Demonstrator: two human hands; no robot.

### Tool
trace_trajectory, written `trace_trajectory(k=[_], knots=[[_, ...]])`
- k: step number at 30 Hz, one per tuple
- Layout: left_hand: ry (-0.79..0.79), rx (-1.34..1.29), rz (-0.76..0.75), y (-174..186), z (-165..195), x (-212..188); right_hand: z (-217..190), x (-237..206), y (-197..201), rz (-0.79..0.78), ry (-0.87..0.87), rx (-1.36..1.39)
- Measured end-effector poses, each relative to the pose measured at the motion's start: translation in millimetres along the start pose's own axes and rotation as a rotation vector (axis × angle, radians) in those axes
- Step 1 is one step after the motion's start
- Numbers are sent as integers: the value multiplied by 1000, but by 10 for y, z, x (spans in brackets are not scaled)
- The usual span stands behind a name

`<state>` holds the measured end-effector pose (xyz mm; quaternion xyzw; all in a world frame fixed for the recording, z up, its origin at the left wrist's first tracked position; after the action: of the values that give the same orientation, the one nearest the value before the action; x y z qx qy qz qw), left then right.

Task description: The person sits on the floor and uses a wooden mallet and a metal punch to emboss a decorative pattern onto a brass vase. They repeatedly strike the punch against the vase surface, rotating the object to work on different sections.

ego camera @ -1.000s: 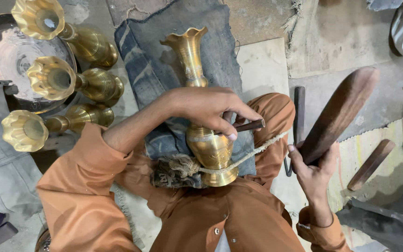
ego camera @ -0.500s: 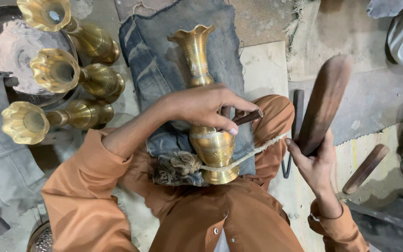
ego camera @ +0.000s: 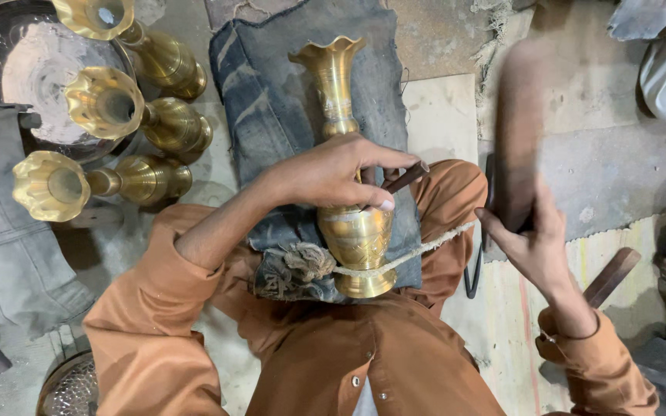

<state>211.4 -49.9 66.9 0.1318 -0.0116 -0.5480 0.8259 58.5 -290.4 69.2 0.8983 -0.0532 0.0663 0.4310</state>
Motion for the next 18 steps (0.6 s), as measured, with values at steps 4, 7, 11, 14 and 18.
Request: trace_trajectory(k=[4,7,11,14,18], knots=[[117,-65,-16,-7,-35,-42,-191,171,17,-52,154,-79],[165,-88,2,4,-67,-96,-364,251,28,-92,310,-134],[-5,-47,105,59,42,-127,-174,296,49,-81,92,-37],[18,-52,125,44,-18,-150,-141,306,20,-140,96,-102],[17,-44,169,51,-29,-200,-207,334,67,-146,191,-59]])
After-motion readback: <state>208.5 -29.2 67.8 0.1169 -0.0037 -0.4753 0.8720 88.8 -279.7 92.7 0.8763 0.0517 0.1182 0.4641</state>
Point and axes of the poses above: each hand's wrist, its own x-axis towards the middle knuckle, its own y-axis out of the back of the hand, z = x × y, the point moved 9 cm from there along x, towards the middle knuckle, and after that the axes turned 13 degrees about y, right-handed, at the moved point
